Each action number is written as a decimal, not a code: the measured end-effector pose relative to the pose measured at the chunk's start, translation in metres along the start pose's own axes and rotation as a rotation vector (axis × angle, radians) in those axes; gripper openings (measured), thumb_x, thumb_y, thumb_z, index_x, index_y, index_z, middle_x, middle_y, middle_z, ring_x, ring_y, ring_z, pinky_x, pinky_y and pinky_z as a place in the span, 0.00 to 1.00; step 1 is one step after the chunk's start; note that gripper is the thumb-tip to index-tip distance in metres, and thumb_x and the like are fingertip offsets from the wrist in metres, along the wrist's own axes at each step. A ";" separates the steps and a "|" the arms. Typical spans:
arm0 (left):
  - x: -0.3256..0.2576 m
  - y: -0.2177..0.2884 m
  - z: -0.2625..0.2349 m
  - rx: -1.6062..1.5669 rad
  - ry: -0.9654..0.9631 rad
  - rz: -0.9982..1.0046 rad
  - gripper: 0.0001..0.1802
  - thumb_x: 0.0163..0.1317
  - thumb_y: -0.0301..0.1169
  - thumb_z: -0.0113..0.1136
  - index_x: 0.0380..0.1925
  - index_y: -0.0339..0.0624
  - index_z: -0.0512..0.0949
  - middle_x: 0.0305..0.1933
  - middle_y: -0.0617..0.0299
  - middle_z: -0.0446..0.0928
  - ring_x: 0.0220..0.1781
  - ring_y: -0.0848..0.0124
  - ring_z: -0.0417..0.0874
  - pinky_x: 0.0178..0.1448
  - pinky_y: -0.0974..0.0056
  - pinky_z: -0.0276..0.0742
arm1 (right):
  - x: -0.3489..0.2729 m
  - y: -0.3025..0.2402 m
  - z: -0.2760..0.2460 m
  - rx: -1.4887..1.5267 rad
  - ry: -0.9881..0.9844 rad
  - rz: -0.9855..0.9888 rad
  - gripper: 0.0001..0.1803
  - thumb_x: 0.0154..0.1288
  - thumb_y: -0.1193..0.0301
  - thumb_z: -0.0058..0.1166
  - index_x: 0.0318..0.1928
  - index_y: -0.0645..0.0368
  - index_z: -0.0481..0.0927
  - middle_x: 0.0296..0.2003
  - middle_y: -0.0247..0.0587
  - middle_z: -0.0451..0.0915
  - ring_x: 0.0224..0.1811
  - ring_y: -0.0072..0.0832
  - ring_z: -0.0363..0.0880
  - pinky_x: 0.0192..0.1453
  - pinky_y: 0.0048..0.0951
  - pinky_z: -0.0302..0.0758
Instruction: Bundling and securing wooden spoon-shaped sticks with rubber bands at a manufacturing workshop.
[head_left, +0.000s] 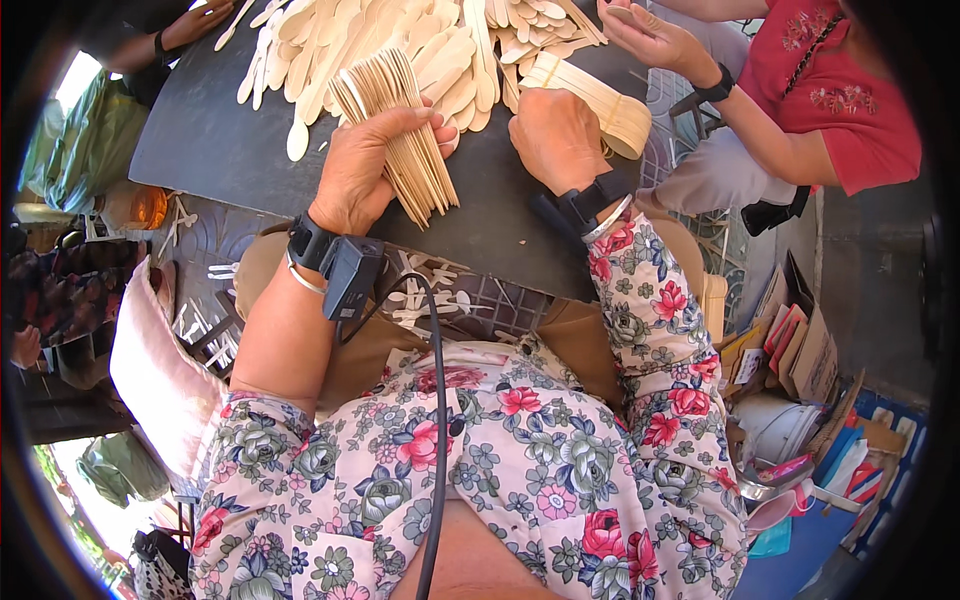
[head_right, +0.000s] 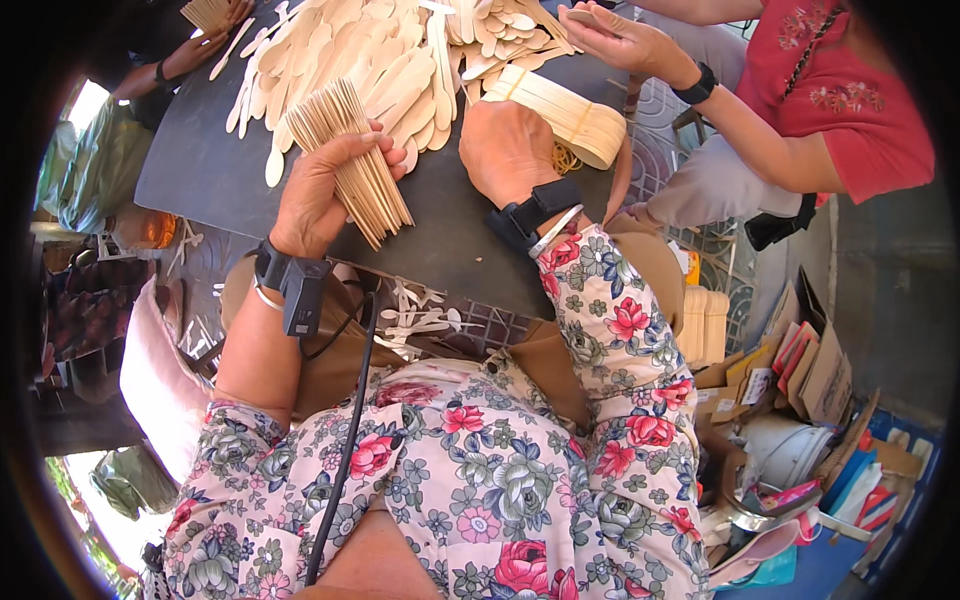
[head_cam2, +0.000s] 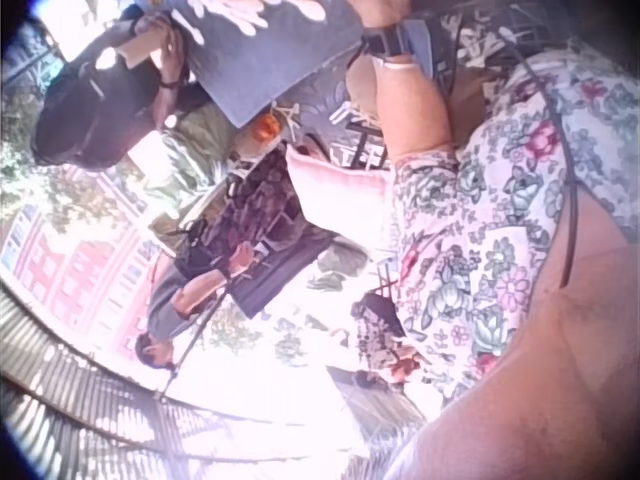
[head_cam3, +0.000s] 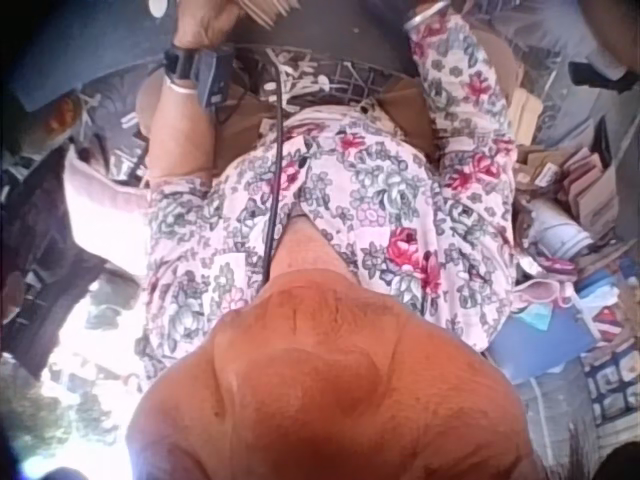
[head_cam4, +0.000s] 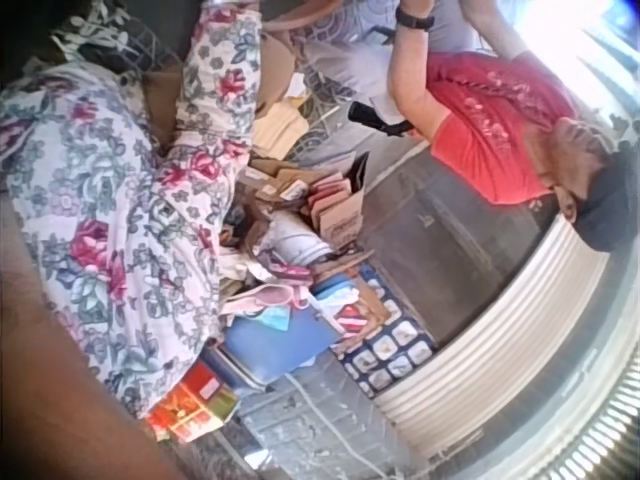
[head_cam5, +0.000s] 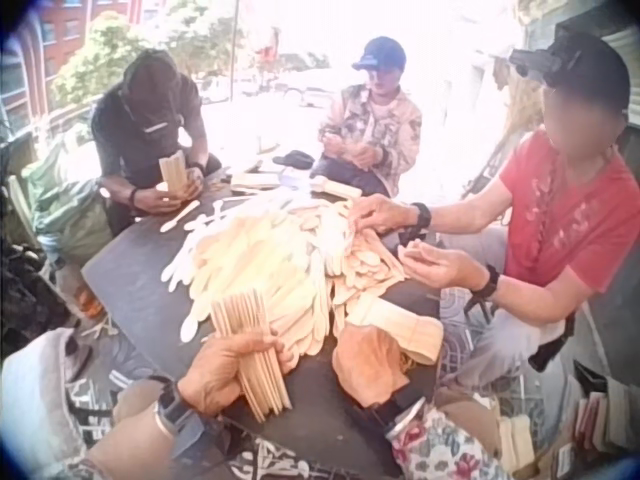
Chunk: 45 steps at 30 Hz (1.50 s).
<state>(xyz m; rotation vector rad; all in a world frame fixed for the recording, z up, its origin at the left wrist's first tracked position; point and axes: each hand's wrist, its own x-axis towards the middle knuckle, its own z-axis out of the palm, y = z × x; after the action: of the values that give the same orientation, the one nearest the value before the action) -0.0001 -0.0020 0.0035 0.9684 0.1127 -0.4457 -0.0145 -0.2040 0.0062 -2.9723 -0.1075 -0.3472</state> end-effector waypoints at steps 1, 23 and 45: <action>-0.001 0.001 0.001 0.004 0.005 0.000 0.15 0.61 0.21 0.59 0.47 0.23 0.74 0.38 0.49 0.80 0.41 0.57 0.86 0.48 0.56 0.86 | 0.000 0.002 0.000 -0.003 -0.003 -0.018 0.08 0.55 0.72 0.55 0.26 0.63 0.83 0.25 0.55 0.82 0.29 0.48 0.83 0.34 0.41 0.80; 0.005 -0.001 0.002 0.005 0.009 -0.042 0.15 0.62 0.22 0.59 0.49 0.26 0.74 0.43 0.49 0.82 0.48 0.60 0.84 0.53 0.60 0.83 | -0.038 -0.029 -0.002 0.598 -0.013 -0.346 0.07 0.61 0.77 0.51 0.38 0.62 0.68 0.22 0.53 0.76 0.28 0.52 0.78 0.30 0.47 0.73; -0.023 -0.008 0.014 0.153 -0.317 0.008 0.21 0.60 0.24 0.65 0.53 0.30 0.73 0.39 0.52 0.82 0.37 0.64 0.86 0.43 0.63 0.85 | -0.019 -0.014 -0.035 1.479 -0.225 -0.123 0.39 0.53 0.71 0.72 0.65 0.63 0.68 0.47 0.45 0.79 0.51 0.27 0.78 0.46 0.25 0.79</action>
<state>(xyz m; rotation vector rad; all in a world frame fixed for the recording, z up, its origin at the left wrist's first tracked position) -0.0258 -0.0103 0.0117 1.0351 -0.2147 -0.6012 -0.0416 -0.1969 0.0375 -1.5194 -0.3699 0.0815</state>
